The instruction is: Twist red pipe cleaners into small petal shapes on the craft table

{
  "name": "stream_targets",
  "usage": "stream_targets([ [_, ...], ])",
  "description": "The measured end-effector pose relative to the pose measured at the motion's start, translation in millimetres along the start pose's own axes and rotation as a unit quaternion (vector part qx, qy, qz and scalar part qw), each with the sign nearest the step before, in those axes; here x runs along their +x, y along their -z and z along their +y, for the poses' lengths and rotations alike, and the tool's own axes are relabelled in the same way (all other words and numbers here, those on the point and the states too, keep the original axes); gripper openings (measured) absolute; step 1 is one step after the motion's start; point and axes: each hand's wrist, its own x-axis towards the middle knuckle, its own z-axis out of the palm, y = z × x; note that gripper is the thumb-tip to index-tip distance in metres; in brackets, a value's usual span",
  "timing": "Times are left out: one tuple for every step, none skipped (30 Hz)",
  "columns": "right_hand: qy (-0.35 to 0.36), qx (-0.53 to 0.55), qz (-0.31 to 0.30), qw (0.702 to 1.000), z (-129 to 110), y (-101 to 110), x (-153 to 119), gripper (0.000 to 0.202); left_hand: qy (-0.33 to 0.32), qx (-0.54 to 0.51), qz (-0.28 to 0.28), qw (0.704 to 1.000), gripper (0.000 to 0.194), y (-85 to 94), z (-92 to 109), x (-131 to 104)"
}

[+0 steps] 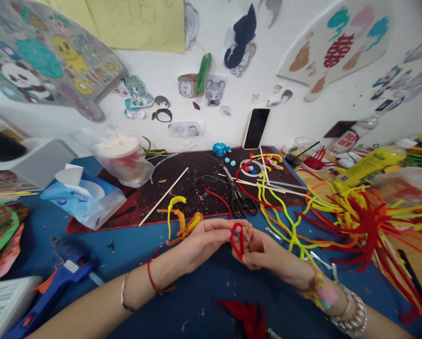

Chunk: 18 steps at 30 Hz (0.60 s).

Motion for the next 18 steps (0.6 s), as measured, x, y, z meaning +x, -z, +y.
stream_targets([
  [-0.001,0.003,-0.004,1.000,1,0,0,0.029,-0.001,0.000,0.003,1.000,0.015,0.1,-1,-1],
  [-0.001,0.003,-0.006,1.000,2,0,0,0.029,-0.001,0.001,0.009,1.000,0.015,0.4,-3,-1],
  [0.000,0.002,-0.006,1.000,3,0,0,0.029,-0.002,0.003,0.019,1.000,0.015,0.8,-5,-2],
  [0.001,0.000,-0.004,1.000,4,1,0,0.028,-0.001,0.005,0.029,1.000,0.015,1.3,-7,-2],
  [0.000,-0.002,-0.003,1.000,6,1,0,0.028,-0.001,0.006,0.041,0.999,0.015,2.0,-8,-2],
  [-0.001,-0.004,-0.003,1.000,7,1,1,0.029,-0.002,0.005,0.051,0.999,0.014,2.7,-10,-2],
  [-0.003,-0.005,-0.001,1.000,7,1,1,0.029,-0.005,0.003,0.060,0.998,0.013,3.4,-12,-1],
  [-0.006,-0.005,0.001,1.000,8,0,1,0.030,-0.008,0.001,0.065,0.998,0.011,3.9,-13,-1],
  [-0.008,-0.005,0.002,1.000,8,0,1,0.031,-0.012,-0.002,0.068,0.998,0.010,4.3,-14,0],
  [-0.011,-0.006,0.001,1.000,8,-1,1,0.031,-0.016,-0.005,0.066,0.998,0.010,4.5,-14,0],
  [-0.012,-0.006,-0.001,1.000,8,-2,1,0.031,-0.019,-0.008,0.064,0.998,0.011,4.6,-15,1],
  [-0.012,-0.006,-0.003,1.000,7,-2,1,0.031,-0.020,-0.012,0.062,0.998,0.014,4.6,-15,1],
  [-0.012,-0.006,-0.005,1.000,7,-3,1,0.032,-0.020,-0.017,0.062,0.998,0.018,4.8,-15,1],
  [-0.013,-0.005,-0.006,1.000,7,-3,1,0.032,-0.017,-0.021,0.064,0.998,0.023,5.1,-16,1],
  [-0.015,-0.004,-0.005,1.000,6,-4,1,0.033,-0.011,-0.026,0.070,0.997,0.027,5.6,-16,1],
  [-0.017,-0.004,-0.003,1.000,6,-4,1,0.033,-0.004,-0.030,0.075,0.997,0.029,6.2,-17,1],
  [-0.020,-0.003,-0.001,1.000,6,-4,1,0.033,0.003,-0.034,0.079,0.996,0.028,6.8,-18,1],
  [-0.023,-0.003,0.000,1.000,6,-4,2,0.033,0.008,-0.038,0.082,0.996,0.026,7.3,-18,1],
])
